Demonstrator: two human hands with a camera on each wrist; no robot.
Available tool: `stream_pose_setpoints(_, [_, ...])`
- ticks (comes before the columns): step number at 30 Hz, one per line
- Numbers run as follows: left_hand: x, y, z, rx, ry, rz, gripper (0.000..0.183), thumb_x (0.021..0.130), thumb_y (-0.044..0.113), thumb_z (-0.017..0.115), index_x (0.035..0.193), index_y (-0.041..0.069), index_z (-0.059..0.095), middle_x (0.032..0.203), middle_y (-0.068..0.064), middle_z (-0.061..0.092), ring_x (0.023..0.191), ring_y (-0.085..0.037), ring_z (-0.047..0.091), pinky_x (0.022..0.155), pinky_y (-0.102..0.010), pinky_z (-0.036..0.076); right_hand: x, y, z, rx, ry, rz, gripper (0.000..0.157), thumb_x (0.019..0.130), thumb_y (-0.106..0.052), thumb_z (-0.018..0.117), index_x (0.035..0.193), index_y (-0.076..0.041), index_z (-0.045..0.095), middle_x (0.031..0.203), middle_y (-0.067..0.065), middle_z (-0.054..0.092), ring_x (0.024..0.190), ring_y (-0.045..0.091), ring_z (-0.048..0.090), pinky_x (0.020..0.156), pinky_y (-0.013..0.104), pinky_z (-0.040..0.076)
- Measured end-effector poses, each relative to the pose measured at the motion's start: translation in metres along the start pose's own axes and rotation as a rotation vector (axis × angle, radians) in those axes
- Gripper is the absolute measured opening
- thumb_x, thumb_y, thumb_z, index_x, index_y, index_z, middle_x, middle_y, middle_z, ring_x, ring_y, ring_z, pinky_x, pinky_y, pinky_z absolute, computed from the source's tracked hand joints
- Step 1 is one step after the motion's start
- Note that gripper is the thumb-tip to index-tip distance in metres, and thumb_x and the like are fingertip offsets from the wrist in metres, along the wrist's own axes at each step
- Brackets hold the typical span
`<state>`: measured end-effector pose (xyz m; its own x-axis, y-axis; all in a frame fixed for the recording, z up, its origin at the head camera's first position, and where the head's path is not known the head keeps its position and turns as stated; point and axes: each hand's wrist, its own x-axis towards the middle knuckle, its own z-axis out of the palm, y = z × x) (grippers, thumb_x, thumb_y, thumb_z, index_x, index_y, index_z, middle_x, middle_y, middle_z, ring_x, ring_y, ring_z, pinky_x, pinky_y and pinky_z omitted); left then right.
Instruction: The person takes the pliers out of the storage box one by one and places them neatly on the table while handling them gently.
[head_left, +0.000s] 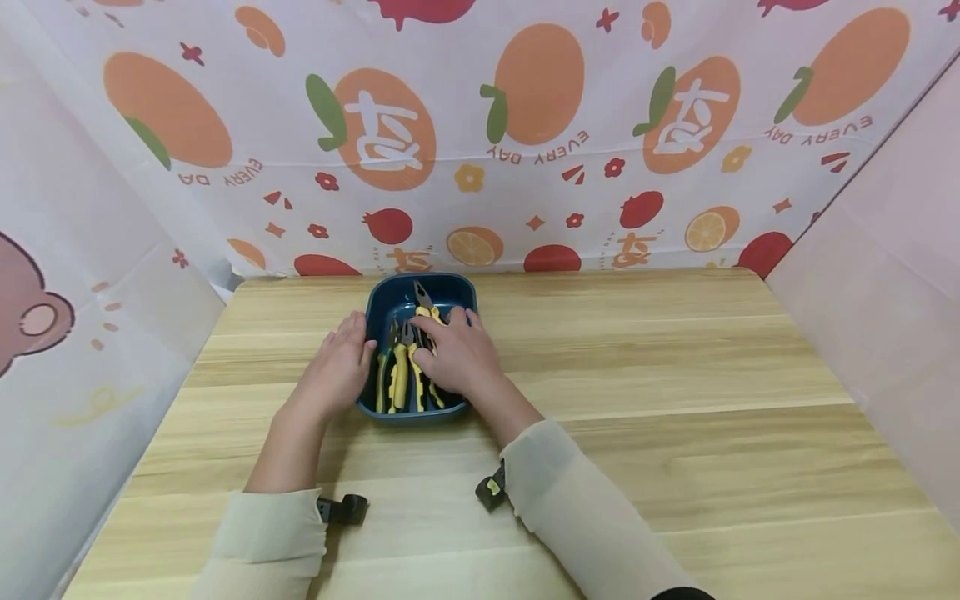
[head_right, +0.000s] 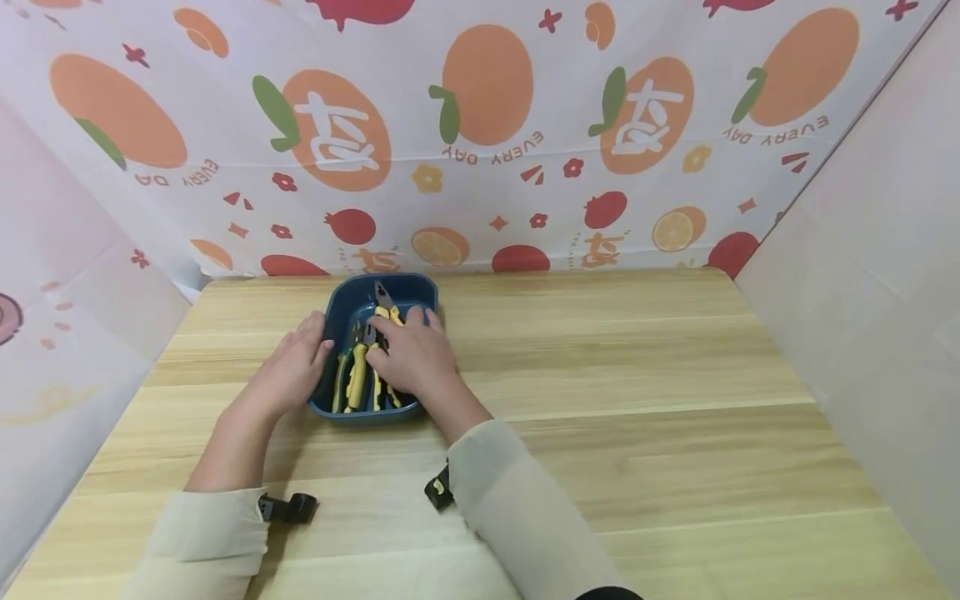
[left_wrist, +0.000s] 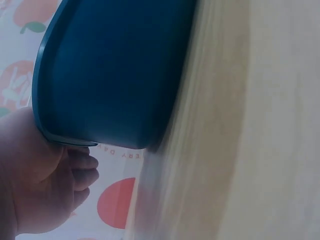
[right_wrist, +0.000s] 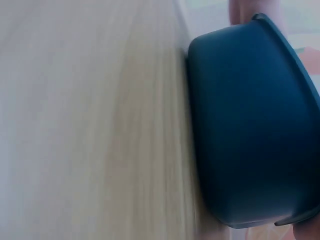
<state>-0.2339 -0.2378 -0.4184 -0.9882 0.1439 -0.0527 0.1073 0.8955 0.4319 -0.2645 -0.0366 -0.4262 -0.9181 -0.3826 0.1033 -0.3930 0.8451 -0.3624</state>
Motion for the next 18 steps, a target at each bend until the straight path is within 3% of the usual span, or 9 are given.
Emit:
stream_pose_setpoints(3, [0.000,-0.001,0.000,-0.003,0.001,0.009,0.060,0.108,0.028,0.027,0.154,-0.008,0.009,0.162,-0.026,0.009,0.151,-0.040,0.008,0.122,-0.058,0.008,-0.005,0.002,0.000,0.190,0.075,-0.002,0.046,0.091,-0.038,0.050,0.138,-0.041,0.053,0.133,0.010,0.046,0.111,0.026,0.051,0.096,0.044,0.050])
stream_pose_setpoints(7, [0.000,0.000,0.000,-0.016,-0.008,0.016,0.060,0.109,0.027,0.027,0.154,-0.008,0.008,0.162,-0.027,0.010,0.151,-0.041,0.009,0.122,-0.058,0.008,-0.010,0.009,-0.001,0.484,0.192,-0.005,0.043,0.086,-0.028,0.051,0.129,-0.030,0.055,0.124,0.007,0.045,0.095,0.024,0.053,0.077,0.038,0.050])
stream_pose_setpoints(10, [-0.001,0.001,0.001,-0.033,-0.022,0.012,0.061,0.109,0.028,0.027,0.154,-0.007,0.008,0.162,-0.026,0.010,0.150,-0.041,0.010,0.122,-0.058,0.009,-0.013,0.017,0.000,0.734,0.269,-0.019,0.037,0.084,-0.018,0.053,0.121,-0.021,0.052,0.120,0.007,0.045,0.089,0.023,0.051,0.070,0.033,0.046])
stream_pose_setpoints(15, [-0.002,0.001,0.000,-0.055,-0.030,-0.009,0.061,0.109,0.029,0.028,0.155,-0.006,0.008,0.162,-0.024,0.011,0.151,-0.040,0.011,0.122,-0.056,0.009,-0.010,0.027,-0.007,1.226,0.295,-0.091,0.035,0.088,0.003,0.054,0.121,-0.003,0.044,0.106,0.015,0.046,0.071,0.018,0.050,0.066,0.028,0.050])
stream_pose_setpoints(18, [-0.002,-0.001,-0.004,-0.061,-0.032,-0.024,0.062,0.109,0.031,0.028,0.155,-0.004,0.007,0.163,-0.023,0.009,0.151,-0.039,0.010,0.122,-0.056,0.009,-0.008,0.031,-0.019,1.354,0.303,-0.078,0.038,0.092,0.002,0.052,0.129,-0.001,0.044,0.102,0.013,0.042,0.068,0.018,0.050,0.068,0.028,0.052])
